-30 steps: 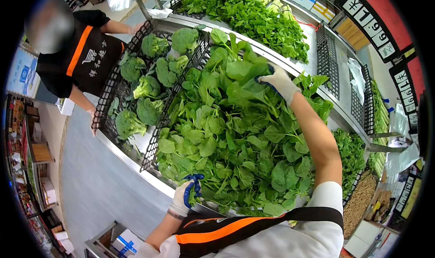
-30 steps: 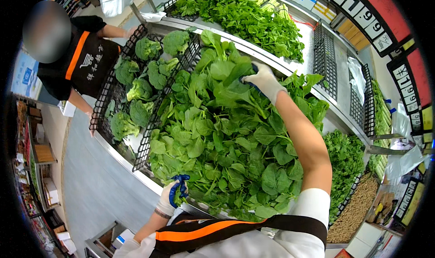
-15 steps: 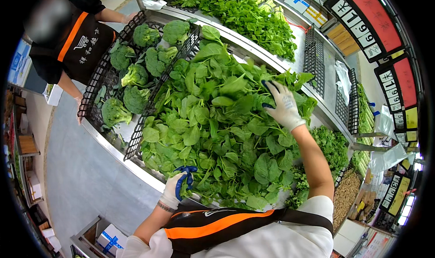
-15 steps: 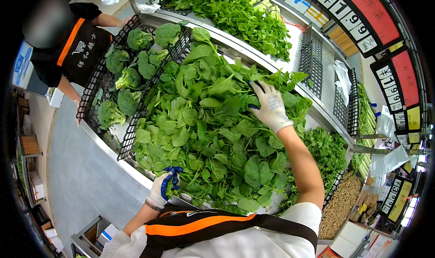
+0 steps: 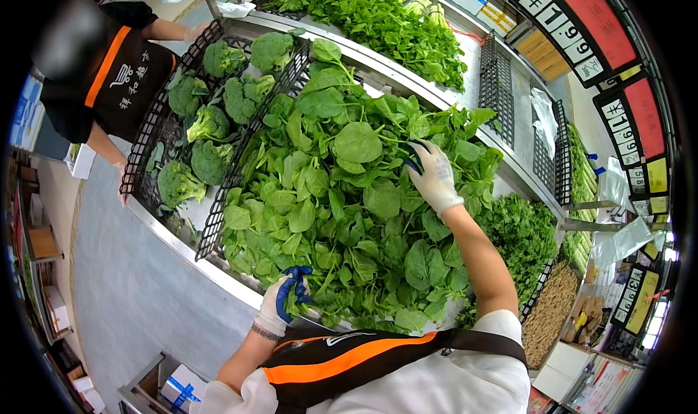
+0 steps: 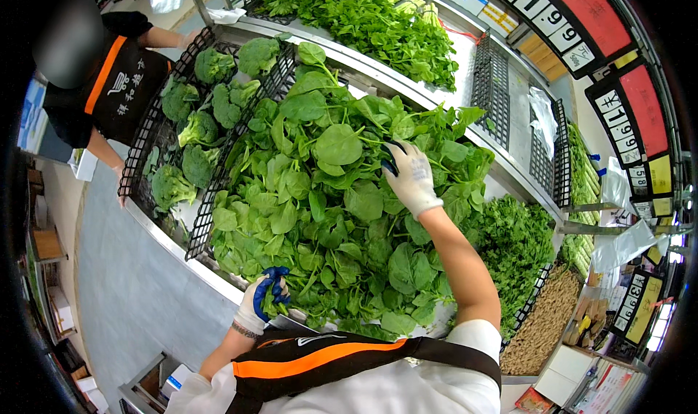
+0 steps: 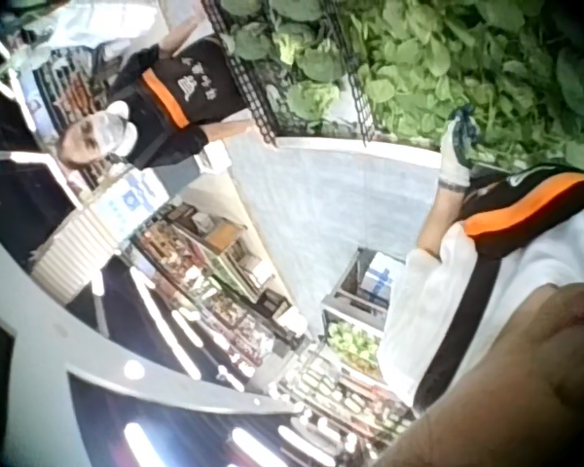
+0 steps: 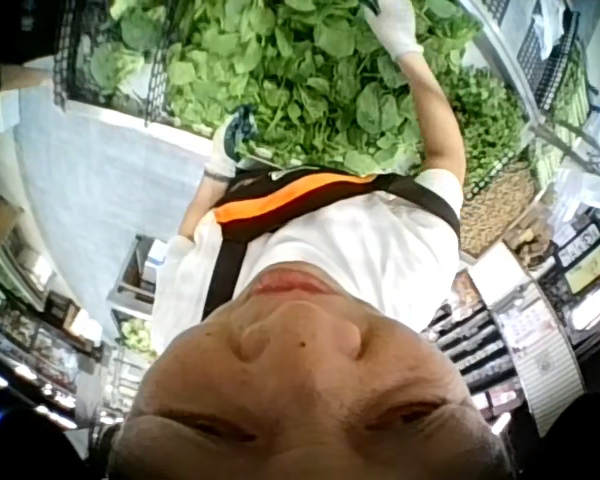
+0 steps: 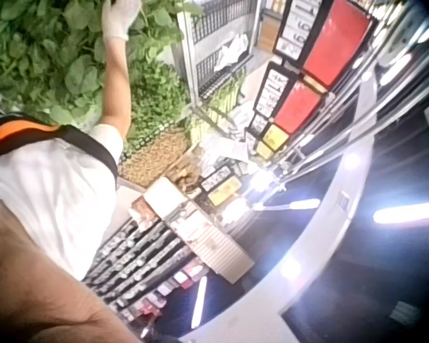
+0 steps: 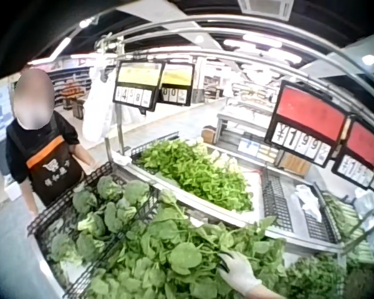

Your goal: The person uses blue shears to trim the stems of spinach bunches in a supermarket produce display. They repeatedly pick up bunches, cut the ends, and place the trimmed spinach back into the bin.

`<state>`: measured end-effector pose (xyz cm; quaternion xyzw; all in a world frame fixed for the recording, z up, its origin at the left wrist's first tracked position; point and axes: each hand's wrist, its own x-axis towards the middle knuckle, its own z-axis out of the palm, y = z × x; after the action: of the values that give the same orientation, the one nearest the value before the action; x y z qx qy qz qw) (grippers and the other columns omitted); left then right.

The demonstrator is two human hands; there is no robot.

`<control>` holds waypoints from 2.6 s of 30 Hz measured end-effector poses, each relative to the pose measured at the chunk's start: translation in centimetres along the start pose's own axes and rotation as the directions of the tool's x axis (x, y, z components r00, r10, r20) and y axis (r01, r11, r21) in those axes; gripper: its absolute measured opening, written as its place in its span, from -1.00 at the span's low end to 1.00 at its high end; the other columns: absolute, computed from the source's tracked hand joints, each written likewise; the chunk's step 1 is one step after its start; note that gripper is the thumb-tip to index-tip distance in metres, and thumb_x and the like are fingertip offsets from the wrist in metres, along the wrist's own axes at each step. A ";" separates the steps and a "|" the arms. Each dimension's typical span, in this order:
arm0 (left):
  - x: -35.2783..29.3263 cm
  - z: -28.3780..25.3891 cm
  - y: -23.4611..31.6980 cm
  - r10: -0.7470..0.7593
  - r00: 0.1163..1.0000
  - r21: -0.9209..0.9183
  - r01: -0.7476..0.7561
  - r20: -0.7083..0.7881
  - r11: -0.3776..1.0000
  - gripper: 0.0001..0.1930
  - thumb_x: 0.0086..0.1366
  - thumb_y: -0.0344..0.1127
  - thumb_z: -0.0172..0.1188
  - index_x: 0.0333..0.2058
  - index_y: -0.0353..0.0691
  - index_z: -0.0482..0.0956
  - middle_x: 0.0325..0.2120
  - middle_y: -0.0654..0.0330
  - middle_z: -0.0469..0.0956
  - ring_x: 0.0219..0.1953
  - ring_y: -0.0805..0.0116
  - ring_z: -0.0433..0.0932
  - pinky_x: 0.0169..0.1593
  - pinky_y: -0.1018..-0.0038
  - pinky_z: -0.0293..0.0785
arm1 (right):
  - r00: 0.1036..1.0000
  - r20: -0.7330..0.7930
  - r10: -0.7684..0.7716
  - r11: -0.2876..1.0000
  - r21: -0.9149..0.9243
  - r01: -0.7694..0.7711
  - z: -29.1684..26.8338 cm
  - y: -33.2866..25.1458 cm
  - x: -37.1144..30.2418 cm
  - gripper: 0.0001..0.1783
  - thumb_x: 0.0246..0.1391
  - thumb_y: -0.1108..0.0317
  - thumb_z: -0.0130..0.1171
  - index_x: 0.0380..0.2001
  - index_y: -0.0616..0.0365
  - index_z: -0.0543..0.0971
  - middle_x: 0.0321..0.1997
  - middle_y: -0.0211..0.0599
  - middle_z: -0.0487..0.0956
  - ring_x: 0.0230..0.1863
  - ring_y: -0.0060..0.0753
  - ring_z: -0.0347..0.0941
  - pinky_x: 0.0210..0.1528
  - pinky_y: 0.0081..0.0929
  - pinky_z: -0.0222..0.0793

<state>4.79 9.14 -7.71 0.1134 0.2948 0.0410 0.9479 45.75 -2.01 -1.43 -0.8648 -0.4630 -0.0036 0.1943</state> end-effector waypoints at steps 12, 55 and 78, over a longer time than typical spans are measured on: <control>-1.1 1.5 1.0 0.014 0.995 -0.044 -0.018 -0.097 0.999 -0.84 0.35 -0.23 0.08 -0.17 -0.13 0.46 -0.54 0.33 0.32 -0.49 0.38 0.26 -0.32 0.44 0.21 | 0.996 -0.072 0.045 0.866 -0.495 -0.075 3.0 9.8 9.2 -0.50 -0.07 0.35 0.24 0.03 -0.19 0.57 0.20 -0.26 0.45 0.23 -0.06 0.31 0.32 -0.04 0.06; -7.0 -0.6 2.0 0.121 0.979 -0.021 -0.126 -0.164 0.992 -0.55 0.37 -0.41 -0.04 0.22 -0.17 0.27 -0.21 0.22 0.48 -0.38 0.44 0.35 -0.40 0.60 0.32 | 0.920 0.221 0.324 0.898 0.235 -0.372 2.5 -8.3 -27.6 -0.21 -0.13 0.26 0.37 0.21 0.13 0.31 0.18 0.10 0.35 0.17 0.15 0.30 0.22 -0.15 0.25; -14.4 -7.4 6.6 0.136 0.976 0.265 -0.088 -0.172 0.960 -0.68 0.40 -0.06 -0.05 -0.07 -0.15 0.44 -0.56 0.37 0.27 -0.55 0.49 0.25 -0.56 0.53 0.20 | 0.739 0.324 0.591 0.798 -0.371 -0.475 0.4 -1.1 -9.4 -0.26 0.09 -0.08 0.14 0.27 0.03 0.30 0.29 -0.07 0.35 0.25 -0.04 0.33 0.21 -0.14 0.27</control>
<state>-11.36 14.87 -4.17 0.2468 0.3791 0.0671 0.8893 39.42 -8.82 -3.18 -0.9585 -0.2192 0.1790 -0.0353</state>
